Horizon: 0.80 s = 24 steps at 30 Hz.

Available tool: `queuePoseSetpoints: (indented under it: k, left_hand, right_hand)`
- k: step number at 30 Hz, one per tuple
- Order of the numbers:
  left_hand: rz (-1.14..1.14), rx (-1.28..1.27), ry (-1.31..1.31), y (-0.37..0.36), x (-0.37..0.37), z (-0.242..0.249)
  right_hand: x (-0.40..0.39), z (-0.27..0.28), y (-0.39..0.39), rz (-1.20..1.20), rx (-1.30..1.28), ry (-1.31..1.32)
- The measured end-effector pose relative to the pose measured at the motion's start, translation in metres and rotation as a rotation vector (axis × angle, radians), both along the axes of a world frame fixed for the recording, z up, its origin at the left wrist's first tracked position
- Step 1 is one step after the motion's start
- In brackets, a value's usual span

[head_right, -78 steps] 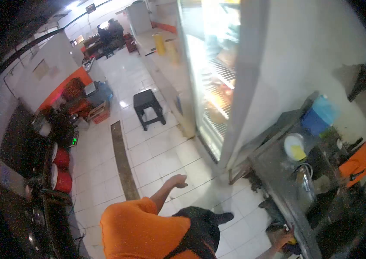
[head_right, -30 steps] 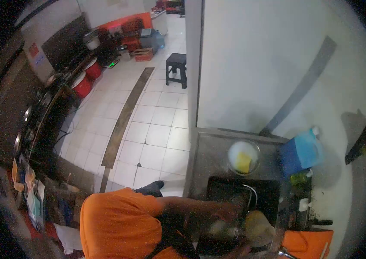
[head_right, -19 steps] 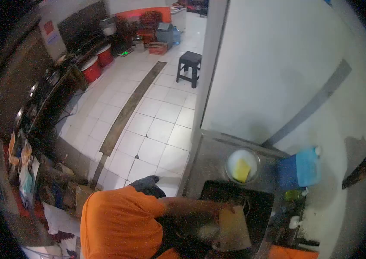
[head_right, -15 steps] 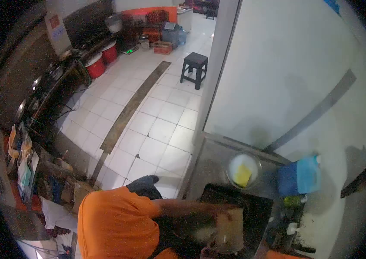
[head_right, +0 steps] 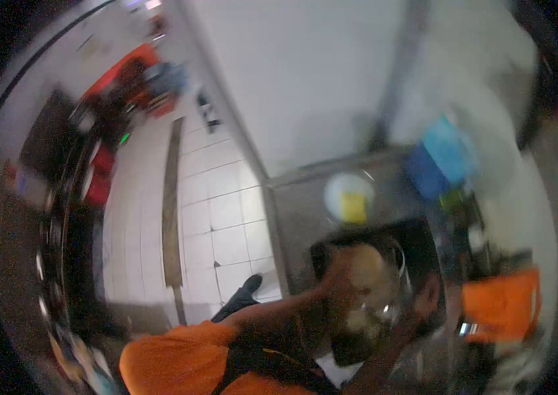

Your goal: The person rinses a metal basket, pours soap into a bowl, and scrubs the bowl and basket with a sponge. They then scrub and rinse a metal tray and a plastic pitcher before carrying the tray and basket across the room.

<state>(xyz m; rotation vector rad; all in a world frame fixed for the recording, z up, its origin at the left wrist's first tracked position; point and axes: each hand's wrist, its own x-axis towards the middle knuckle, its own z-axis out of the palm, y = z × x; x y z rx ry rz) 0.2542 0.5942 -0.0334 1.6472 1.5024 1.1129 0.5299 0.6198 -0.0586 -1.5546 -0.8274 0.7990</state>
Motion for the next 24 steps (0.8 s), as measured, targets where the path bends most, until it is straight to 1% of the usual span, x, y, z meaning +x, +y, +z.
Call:
queuePoseSetpoints:
  k: [1,2,3,4,5,6,7,8,9,10,11,12,13,15,16,17,18,19,20,21,22,23,24]
  left_hand:
    - [0.013,-0.037,-0.049,0.001,-0.003,-0.017]
    - [-0.093,-0.023,-0.034,0.009,-0.004,-0.052]
    - [-0.020,-0.283,-0.150,0.003,-0.009,-0.029]
    - [-0.102,-0.201,-0.115,0.008,-0.013,-0.075]
    - [-0.073,-0.302,-0.150,-0.002,-0.010,-0.075]
    - [-0.027,-0.393,-0.184,-0.008,-0.010,-0.064]
    - [-0.027,-0.395,-0.144,-0.012,-0.011,-0.047]
    - [-0.021,-0.398,-0.107,-0.015,-0.008,-0.026]
    - [-0.009,-0.393,-0.076,-0.015,-0.004,-0.016]
    - [0.015,-0.335,-0.100,-0.014,-0.002,-0.026]
    - [0.039,-0.282,-0.121,-0.017,-0.003,-0.042]
    - [0.060,-0.232,-0.143,-0.021,-0.001,-0.052]
    - [0.065,-0.348,-0.262,-0.020,-0.001,-0.045]
    - [0.086,-0.581,-0.502,-0.006,-0.002,-0.022]
    - [0.064,-0.546,-0.597,-0.001,-0.008,-0.039]
    - [0.046,-0.514,-0.695,0.001,-0.017,-0.068]
    - [0.028,-0.481,-0.795,0.003,-0.020,-0.085]
    - [0.047,-0.527,-0.950,0.009,-0.013,-0.070]
    - [0.017,-0.541,-1.041,0.015,-0.010,-0.066]
    - [-0.008,-0.553,-1.133,0.021,-0.007,-0.064]
    - [-0.032,-0.559,-1.229,0.028,-0.003,-0.065]
    - [-0.039,-0.554,-1.187,0.036,0.003,-0.075]
    - [-0.060,-0.584,-1.239,0.039,0.007,-0.085]
  right_hand:
    - [-0.005,0.022,0.024,0.067,0.113,-0.103]
    - [-0.047,0.096,0.044,0.089,0.055,-0.089]
    - [-0.039,0.076,0.081,0.273,0.211,-0.090]
    - [-0.063,0.113,0.099,0.422,0.100,-0.189]
    - [-0.075,0.101,0.130,0.684,0.108,-0.192]
    - [-0.101,0.093,0.148,0.902,0.202,-0.176]
    - [-0.137,0.095,0.166,1.082,0.016,-0.399]
    - [-0.169,0.053,0.192,1.166,0.247,-0.567]
    - [-0.202,0.025,0.199,1.110,0.036,-0.728]
    - [-0.234,0.007,0.188,0.894,-0.090,-1.081]
    - [-0.240,0.004,0.192,1.101,-0.090,-1.356]
    - [-0.247,-0.012,0.197,1.016,-0.073,-1.302]
    - [-0.254,-0.038,0.204,0.930,-0.066,-1.248]
    - [-0.248,-0.048,0.221,0.945,-0.071,-1.126]
    - [-0.234,-0.027,0.230,1.040,-0.082,-1.050]
    - [-0.212,0.000,0.226,0.927,-0.122,-0.815]
    - [-0.182,0.033,0.219,0.802,-0.157,-0.588]
    - [-0.145,0.073,0.201,0.724,-0.098,-0.516]
    - [-0.105,0.094,0.175,0.647,-0.037,-0.446]
    - [-0.060,0.084,0.144,0.517,0.420,-0.496]
    - [-0.034,0.102,0.100,0.342,0.119,-0.368]
    - [-0.009,0.119,0.057,0.162,-0.164,-0.206]
    - [0.010,0.116,0.018,0.004,-0.176,-0.257]
